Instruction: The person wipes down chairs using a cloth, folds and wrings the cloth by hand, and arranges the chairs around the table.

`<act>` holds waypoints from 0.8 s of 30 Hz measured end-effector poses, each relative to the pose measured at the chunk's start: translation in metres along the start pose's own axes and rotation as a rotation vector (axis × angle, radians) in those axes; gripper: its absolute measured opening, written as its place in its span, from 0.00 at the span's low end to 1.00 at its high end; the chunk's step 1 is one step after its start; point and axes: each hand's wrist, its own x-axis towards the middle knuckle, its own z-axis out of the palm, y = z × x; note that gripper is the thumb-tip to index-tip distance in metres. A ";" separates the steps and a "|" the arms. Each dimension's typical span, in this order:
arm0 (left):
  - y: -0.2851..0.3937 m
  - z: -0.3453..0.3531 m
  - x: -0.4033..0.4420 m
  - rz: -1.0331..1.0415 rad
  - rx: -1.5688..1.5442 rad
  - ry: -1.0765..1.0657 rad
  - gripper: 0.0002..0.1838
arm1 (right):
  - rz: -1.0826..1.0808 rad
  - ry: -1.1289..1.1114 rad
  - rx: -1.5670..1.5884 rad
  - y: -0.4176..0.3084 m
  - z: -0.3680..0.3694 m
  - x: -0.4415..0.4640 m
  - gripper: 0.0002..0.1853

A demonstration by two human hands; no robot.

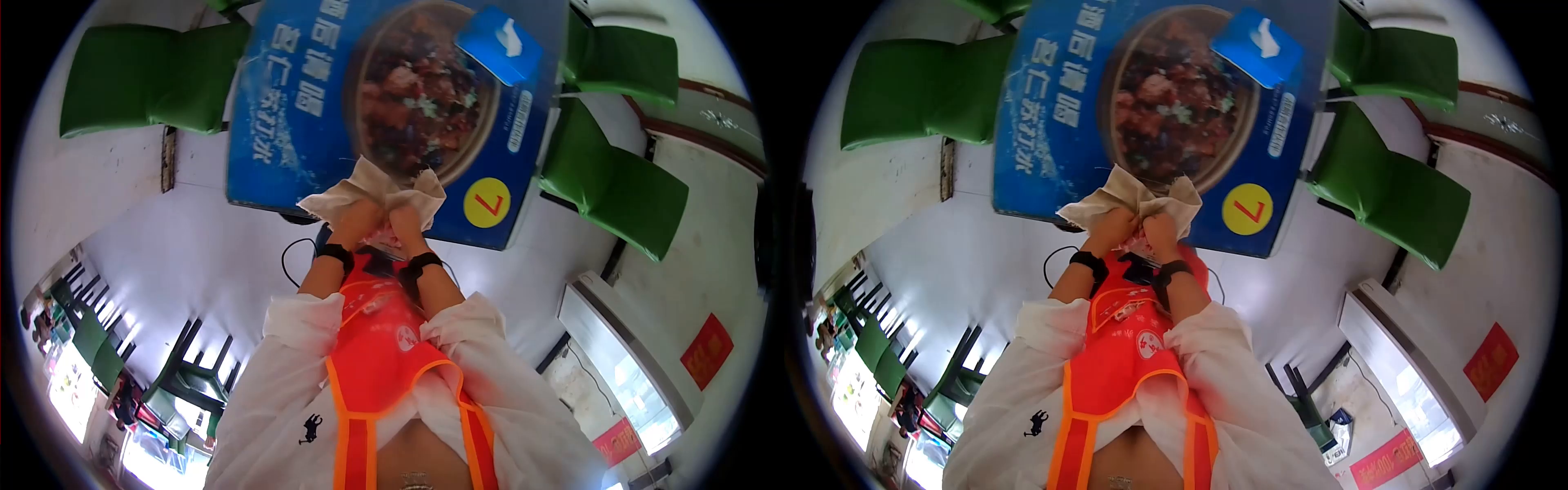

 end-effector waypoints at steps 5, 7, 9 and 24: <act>0.083 0.056 0.033 -0.027 -0.010 -0.141 0.20 | -0.013 0.073 -0.319 0.164 -0.024 -0.002 0.14; 0.110 0.077 0.048 -0.062 -0.010 -0.230 0.20 | 0.076 0.184 -0.211 0.152 -0.070 -0.021 0.13; 0.114 0.120 0.073 0.201 0.187 -0.157 0.19 | 0.218 0.266 0.008 0.163 -0.099 -0.031 0.12; 0.170 0.227 0.127 0.324 0.208 -0.025 0.16 | 0.822 0.308 0.888 0.230 -0.191 -0.046 0.11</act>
